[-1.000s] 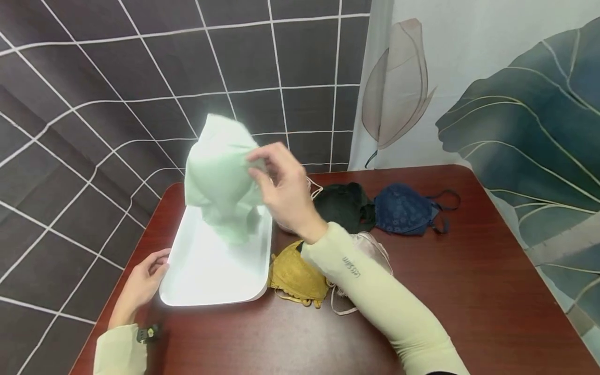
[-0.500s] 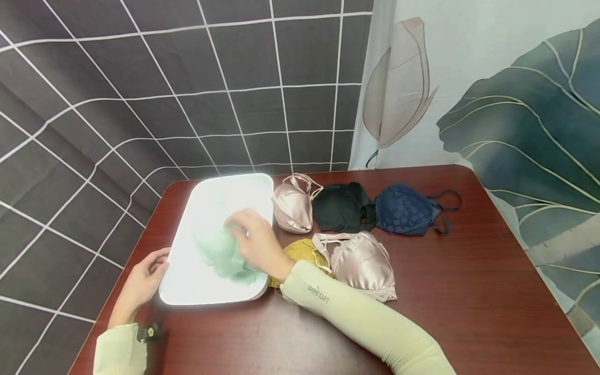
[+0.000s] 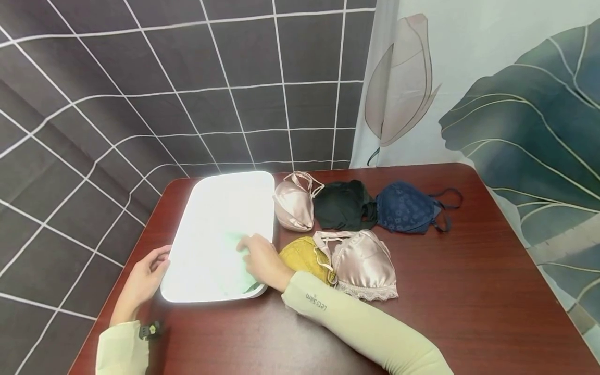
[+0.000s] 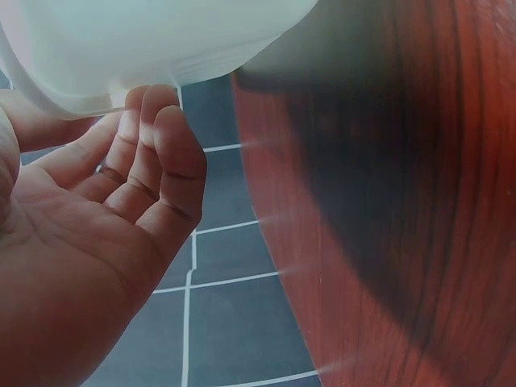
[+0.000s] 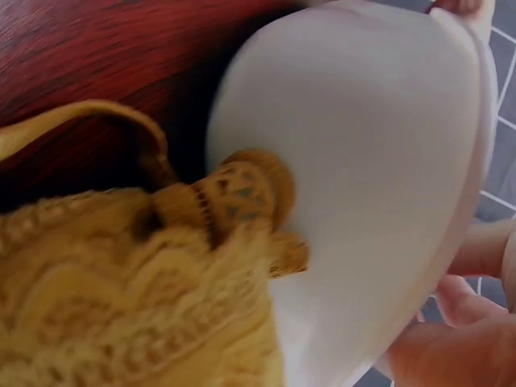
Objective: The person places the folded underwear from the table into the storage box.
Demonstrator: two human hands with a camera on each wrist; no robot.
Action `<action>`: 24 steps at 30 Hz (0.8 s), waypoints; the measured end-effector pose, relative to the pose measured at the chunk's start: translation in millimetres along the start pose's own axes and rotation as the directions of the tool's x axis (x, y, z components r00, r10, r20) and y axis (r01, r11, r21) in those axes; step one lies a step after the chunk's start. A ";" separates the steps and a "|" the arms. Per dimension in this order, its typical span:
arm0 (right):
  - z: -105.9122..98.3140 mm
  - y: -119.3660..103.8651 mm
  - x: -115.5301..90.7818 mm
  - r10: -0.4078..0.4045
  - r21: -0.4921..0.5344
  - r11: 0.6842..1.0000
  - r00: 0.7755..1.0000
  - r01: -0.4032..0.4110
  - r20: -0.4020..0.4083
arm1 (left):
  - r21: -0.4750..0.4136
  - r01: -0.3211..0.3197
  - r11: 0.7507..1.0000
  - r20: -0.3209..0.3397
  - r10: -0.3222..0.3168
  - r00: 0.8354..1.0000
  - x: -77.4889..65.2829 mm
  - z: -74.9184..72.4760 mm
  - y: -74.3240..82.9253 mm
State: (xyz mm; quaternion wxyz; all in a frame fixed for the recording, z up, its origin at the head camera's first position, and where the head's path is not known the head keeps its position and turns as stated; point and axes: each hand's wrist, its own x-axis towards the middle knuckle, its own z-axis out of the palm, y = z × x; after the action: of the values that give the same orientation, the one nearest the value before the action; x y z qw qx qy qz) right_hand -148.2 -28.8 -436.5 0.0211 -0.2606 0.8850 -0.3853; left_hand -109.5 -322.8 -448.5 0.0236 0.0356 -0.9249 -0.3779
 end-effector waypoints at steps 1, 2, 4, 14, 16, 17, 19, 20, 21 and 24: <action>0.4 0.4 0.2 0.017 -0.023 1.000 0.999 -0.016 0.031 | 0.000 0.000 1.000 -0.001 0.000 1.000 -0.2 -0.3 0.3; 0.7 0.6 0.7 0.026 -0.051 0.998 0.998 -0.023 0.061 | -0.001 0.000 1.000 -0.002 0.000 1.000 -0.2 -0.5 0.6; 0.9 -0.1 1.6 0.029 -0.109 0.994 0.991 -0.015 0.128 | 0.000 -0.003 1.000 -0.008 0.003 1.000 -0.4 -0.8 0.8; -21.8 -4.4 -7.1 -0.017 -0.221 0.971 0.949 0.090 0.316 | -0.005 -0.005 1.000 0.004 0.005 1.000 0.9 2.1 0.0; -31.8 -3.8 -10.6 -0.030 -0.194 0.977 0.960 0.087 0.277 | -0.006 -0.010 1.000 -0.003 0.010 1.000 1.2 2.0 -0.3; -36.8 -2.7 -12.2 -0.035 -0.178 0.980 0.965 0.083 0.259 | -0.002 -0.014 1.000 -0.006 0.014 1.000 0.8 1.5 -0.2; -46.1 0.9 -14.9 -0.061 -0.153 0.984 0.973 0.096 0.224 | 0.003 -0.017 1.000 -0.010 0.017 1.000 0.3 0.7 -0.1; -50.6 3.0 -16.0 -0.070 -0.140 0.985 0.975 0.101 0.209 | 0.006 -0.017 1.000 -0.010 0.017 1.000 0.1 0.3 -0.1; -55.2 5.0 -16.6 -0.080 -0.130 0.986 0.978 0.106 0.190 | 0.009 -0.016 1.000 -0.011 0.016 1.000 -0.2 0.1 0.0; -68.3 11.2 -17.2 -0.096 -0.108 0.988 0.987 0.110 0.132 | 0.008 -0.008 1.000 -0.007 0.008 1.000 -0.3 -0.3 0.2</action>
State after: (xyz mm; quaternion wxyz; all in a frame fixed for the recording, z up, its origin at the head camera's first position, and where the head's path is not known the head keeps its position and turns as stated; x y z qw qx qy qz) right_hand -154.6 31.6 -399.1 0.0419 -0.3306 0.8879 -0.3171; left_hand -109.2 -322.8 -448.1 0.0284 0.0333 -0.9265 -0.3738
